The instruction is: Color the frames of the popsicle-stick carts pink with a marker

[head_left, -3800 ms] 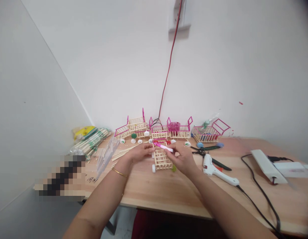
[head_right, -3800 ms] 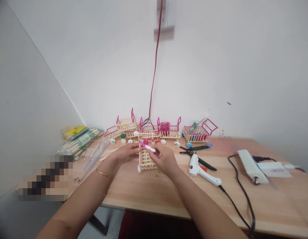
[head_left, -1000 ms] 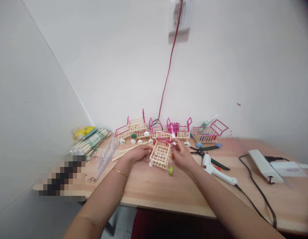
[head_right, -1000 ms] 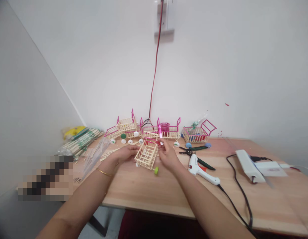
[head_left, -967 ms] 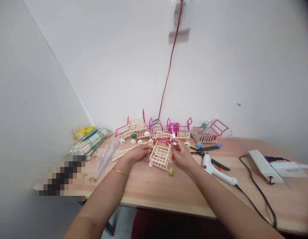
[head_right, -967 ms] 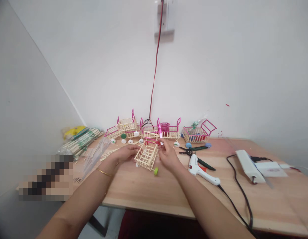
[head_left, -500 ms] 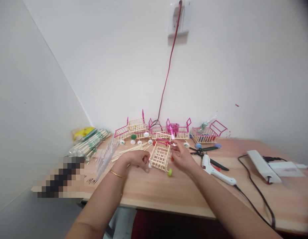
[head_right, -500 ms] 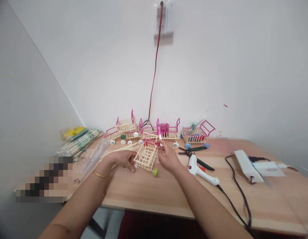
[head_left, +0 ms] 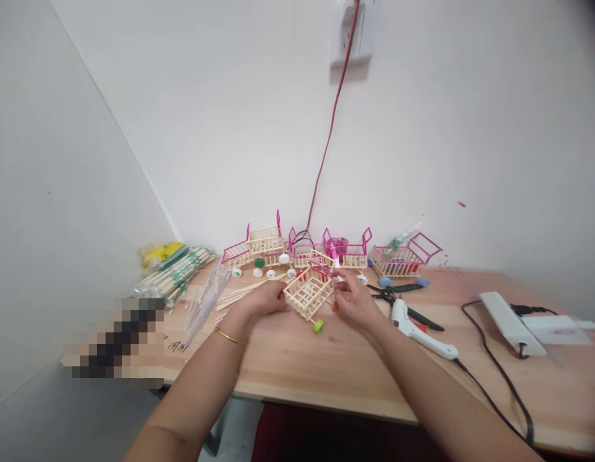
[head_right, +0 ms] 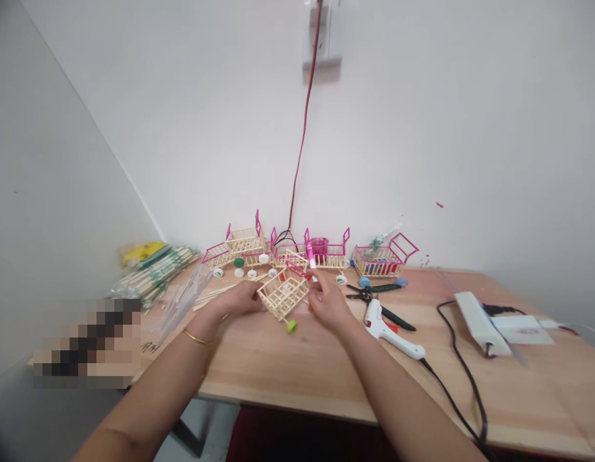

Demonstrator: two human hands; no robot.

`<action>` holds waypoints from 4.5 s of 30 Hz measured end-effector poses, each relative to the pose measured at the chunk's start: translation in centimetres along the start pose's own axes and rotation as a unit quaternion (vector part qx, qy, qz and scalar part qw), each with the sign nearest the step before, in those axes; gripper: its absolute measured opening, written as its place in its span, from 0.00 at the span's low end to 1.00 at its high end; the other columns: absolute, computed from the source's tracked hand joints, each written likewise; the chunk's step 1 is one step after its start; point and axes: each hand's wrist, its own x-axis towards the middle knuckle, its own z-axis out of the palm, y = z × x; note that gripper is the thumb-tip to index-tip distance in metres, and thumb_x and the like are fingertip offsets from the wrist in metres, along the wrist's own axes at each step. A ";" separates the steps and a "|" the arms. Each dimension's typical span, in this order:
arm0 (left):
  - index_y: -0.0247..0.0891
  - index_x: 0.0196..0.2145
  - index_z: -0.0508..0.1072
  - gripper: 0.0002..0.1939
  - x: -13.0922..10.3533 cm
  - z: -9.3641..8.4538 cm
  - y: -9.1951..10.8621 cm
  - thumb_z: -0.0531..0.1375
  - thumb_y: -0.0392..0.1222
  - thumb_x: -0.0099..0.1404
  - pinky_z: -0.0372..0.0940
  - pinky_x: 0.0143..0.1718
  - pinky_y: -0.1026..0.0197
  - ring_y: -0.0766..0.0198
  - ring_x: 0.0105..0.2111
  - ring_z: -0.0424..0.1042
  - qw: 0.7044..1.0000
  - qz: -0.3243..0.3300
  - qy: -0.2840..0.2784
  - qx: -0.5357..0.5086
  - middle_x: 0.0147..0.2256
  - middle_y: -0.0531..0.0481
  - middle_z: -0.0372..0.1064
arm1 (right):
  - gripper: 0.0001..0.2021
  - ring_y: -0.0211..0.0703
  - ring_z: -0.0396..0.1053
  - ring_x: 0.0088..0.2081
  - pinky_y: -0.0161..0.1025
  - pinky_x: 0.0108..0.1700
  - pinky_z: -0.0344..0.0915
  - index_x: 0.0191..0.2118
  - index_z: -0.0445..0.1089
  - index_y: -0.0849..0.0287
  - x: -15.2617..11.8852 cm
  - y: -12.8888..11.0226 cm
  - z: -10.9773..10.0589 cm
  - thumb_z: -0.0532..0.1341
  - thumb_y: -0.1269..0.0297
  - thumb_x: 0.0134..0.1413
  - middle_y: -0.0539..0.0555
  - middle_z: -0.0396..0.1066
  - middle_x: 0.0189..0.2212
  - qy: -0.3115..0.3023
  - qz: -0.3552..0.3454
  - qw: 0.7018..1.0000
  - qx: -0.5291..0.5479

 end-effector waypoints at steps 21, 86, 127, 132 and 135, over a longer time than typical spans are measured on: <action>0.33 0.44 0.76 0.16 1.2 0.6 -1.0 0.59 0.34 0.58 0.67 0.44 0.58 0.60 0.38 0.74 0.973 0.061 0.029 -0.223 0.40 0.44 0.77 | 0.21 0.34 0.72 0.24 0.36 0.30 0.68 0.48 0.58 0.54 -0.4 -3.0 -0.4 0.52 0.74 0.46 0.54 0.68 0.49 -0.041 0.083 0.995 0.040; 0.44 0.63 0.59 0.47 0.4 -0.4 -1.1 0.72 0.41 0.48 0.54 0.62 0.47 0.46 0.67 0.47 0.908 0.054 0.023 -0.415 0.66 0.39 0.50 | 0.14 0.35 0.61 0.20 0.32 0.22 0.59 0.36 0.61 0.55 0.4 -2.9 -3.2 0.56 0.48 0.61 0.44 0.62 0.19 0.185 0.056 0.977 0.086; 0.43 0.59 0.65 0.46 0.7 1.3 -1.8 0.71 0.26 0.42 0.65 0.45 0.61 0.59 0.47 0.70 0.823 0.036 -0.066 -0.562 0.53 0.43 0.68 | 0.10 0.37 0.63 0.22 0.36 0.28 0.63 0.31 0.64 0.56 -2.4 -4.9 -5.4 0.60 0.56 0.55 0.46 0.65 0.19 0.004 0.084 0.990 0.109; 0.40 0.58 0.66 0.45 0.7 1.2 -1.9 0.72 0.27 0.41 0.64 0.44 0.61 0.58 0.46 0.70 0.831 0.061 -0.096 -0.545 0.52 0.43 0.69 | 0.12 0.38 0.64 0.25 0.36 0.30 0.65 0.37 0.69 0.57 -2.2 -4.9 -5.4 0.58 0.54 0.56 0.47 0.65 0.22 0.008 0.093 0.994 0.056; 0.39 0.57 0.67 0.44 0.7 1.1 -1.9 0.72 0.27 0.41 0.64 0.43 0.62 0.59 0.44 0.70 0.834 0.056 -0.105 -0.538 0.51 0.43 0.69 | 0.13 0.38 0.65 0.27 0.35 0.31 0.64 0.39 0.71 0.58 -2.3 -4.8 -5.3 0.57 0.53 0.57 0.48 0.65 0.23 0.003 0.091 0.995 0.028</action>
